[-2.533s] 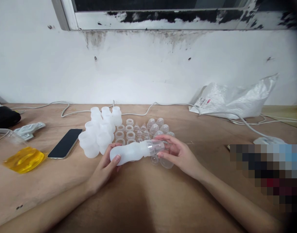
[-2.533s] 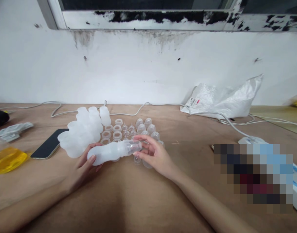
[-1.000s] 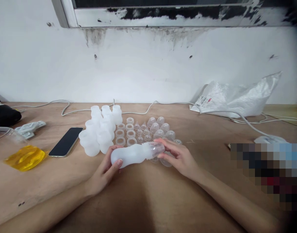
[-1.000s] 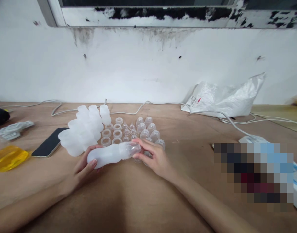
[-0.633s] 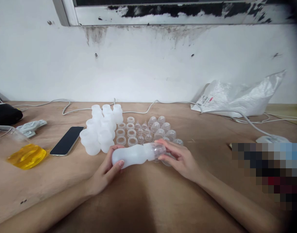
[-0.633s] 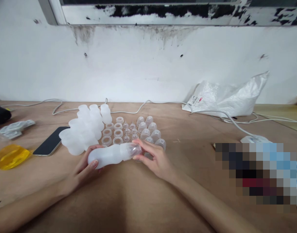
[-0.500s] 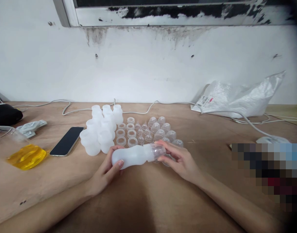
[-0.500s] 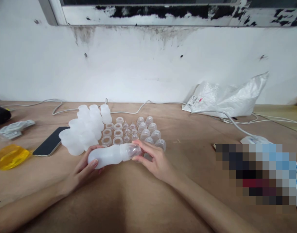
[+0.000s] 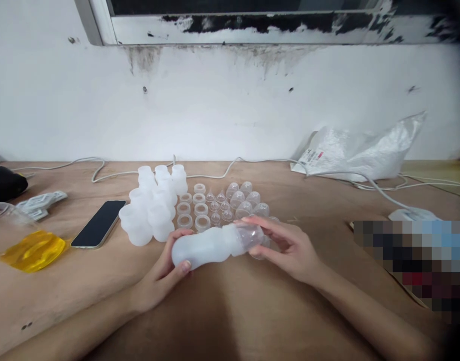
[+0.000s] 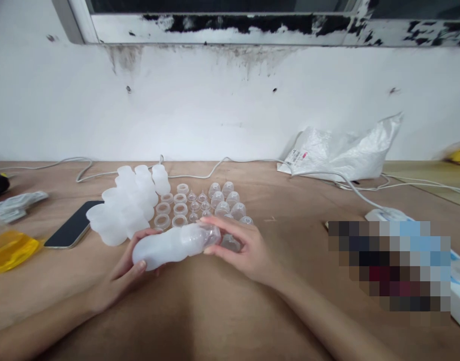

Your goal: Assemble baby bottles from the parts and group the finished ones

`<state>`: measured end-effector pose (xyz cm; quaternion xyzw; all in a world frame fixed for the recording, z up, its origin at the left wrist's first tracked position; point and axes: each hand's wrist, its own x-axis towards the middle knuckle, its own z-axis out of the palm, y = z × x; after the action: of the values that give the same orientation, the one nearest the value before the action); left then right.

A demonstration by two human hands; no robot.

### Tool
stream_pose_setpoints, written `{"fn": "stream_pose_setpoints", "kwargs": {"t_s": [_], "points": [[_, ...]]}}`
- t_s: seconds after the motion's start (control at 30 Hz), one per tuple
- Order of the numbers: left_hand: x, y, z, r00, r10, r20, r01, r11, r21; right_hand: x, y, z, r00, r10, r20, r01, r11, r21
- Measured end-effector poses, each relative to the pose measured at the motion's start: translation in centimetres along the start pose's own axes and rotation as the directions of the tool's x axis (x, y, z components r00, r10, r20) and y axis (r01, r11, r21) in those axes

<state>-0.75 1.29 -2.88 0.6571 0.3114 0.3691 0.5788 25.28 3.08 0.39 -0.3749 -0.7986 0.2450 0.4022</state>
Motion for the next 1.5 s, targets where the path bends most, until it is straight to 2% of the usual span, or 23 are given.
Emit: {"fn": "stream_pose_setpoints", "kwargs": {"t_s": [0.1, 0.17, 0.23, 0.3, 0.37, 0.4, 0.47, 0.5, 0.6, 0.7, 0.8, 0.93, 1.07, 1.27, 1.37, 1.43, 1.5], "points": [[0.2, -0.3, 0.1, 0.994, 0.097, 0.047, -0.094, 0.994, -0.055, 0.7, -1.1, -1.4, 0.998, 0.015, -0.058, -0.012, 0.998, 0.062], [0.4, -0.6, 0.1, 0.989, 0.148, 0.026, -0.145, 0.985, -0.093, 1.6, -1.2, -3.0, 0.977, 0.028, -0.211, -0.017, 0.998, 0.054], [0.4, -0.8, 0.1, 0.986, 0.165, -0.025, -0.166, 0.982, -0.092, 2.7, -0.7, -5.3, 0.916, 0.017, -0.401, -0.017, 1.0, 0.005], [0.4, -0.8, 0.0, 0.989, 0.138, -0.056, -0.141, 0.988, -0.056, 4.1, 0.5, -7.9, 0.866, 0.01, -0.5, -0.056, 0.996, -0.076], [0.2, -0.7, 0.0, 0.993, 0.103, -0.05, -0.104, 0.994, -0.018, 5.4, 2.1, -10.2, 0.845, 0.033, -0.534, -0.139, 0.977, -0.159], [0.1, -0.6, 0.0, 0.995, 0.087, -0.043, -0.088, 0.996, -0.002, 6.0, 3.0, -11.2, 0.83, 0.05, -0.556, -0.22, 0.944, -0.244], [0.0, -0.5, 0.1, 0.997, 0.069, -0.027, -0.068, 0.997, 0.022, 6.8, 4.6, -12.4, 0.844, 0.11, -0.524, -0.385, 0.805, -0.451], [0.0, -0.4, 0.1, 0.998, 0.064, -0.022, -0.063, 0.998, 0.031, 7.1, 5.4, -12.7, 0.855, 0.14, -0.499, -0.413, 0.764, -0.495], [0.1, -0.4, 0.2, 0.998, 0.067, -0.019, -0.066, 0.997, 0.045, 7.8, 7.2, -12.7, 0.892, 0.203, -0.405, -0.415, 0.724, -0.552], [0.2, -0.4, 0.1, 0.997, 0.077, -0.012, -0.076, 0.995, 0.06, 8.3, 8.6, -12.4, 0.909, 0.213, -0.359, -0.399, 0.698, -0.595], [0.3, -0.2, 0.1, 0.996, 0.088, 0.016, -0.09, 0.989, 0.114, 8.8, 9.9, -12.5, 0.91, 0.205, -0.36, -0.4, 0.659, -0.637], [0.2, 0.1, 0.1, 0.985, 0.125, 0.115, -0.153, 0.948, 0.28, 9.1, 11.6, -13.1, 0.891, 0.204, -0.406, -0.443, 0.591, -0.674], [0.3, 0.1, 0.2, 0.975, 0.129, 0.182, -0.189, 0.911, 0.365, 9.3, 12.4, -13.3, 0.887, 0.2, -0.416, -0.451, 0.563, -0.693], [0.4, -0.1, 0.3, 0.971, 0.132, 0.198, -0.204, 0.891, 0.406, 9.3, 12.2, -12.6, 0.885, 0.2, -0.42, -0.457, 0.541, -0.706], [0.3, 0.1, 0.2, 0.963, 0.149, 0.225, -0.239, 0.855, 0.46, 8.9, 11.3, -12.5, 0.884, 0.211, -0.416, -0.46, 0.545, -0.701], [0.4, 0.4, -0.1, 0.94, 0.189, 0.284, -0.32, 0.778, 0.541, 8.6, 9.8, -12.5, 0.879, 0.204, -0.43, -0.467, 0.544, -0.697], [0.4, 1.1, -0.5, 0.896, 0.224, 0.383, -0.433, 0.635, 0.64, 8.1, 7.7, -12.3, 0.879, 0.153, -0.453, -0.457, 0.541, -0.706]]}}
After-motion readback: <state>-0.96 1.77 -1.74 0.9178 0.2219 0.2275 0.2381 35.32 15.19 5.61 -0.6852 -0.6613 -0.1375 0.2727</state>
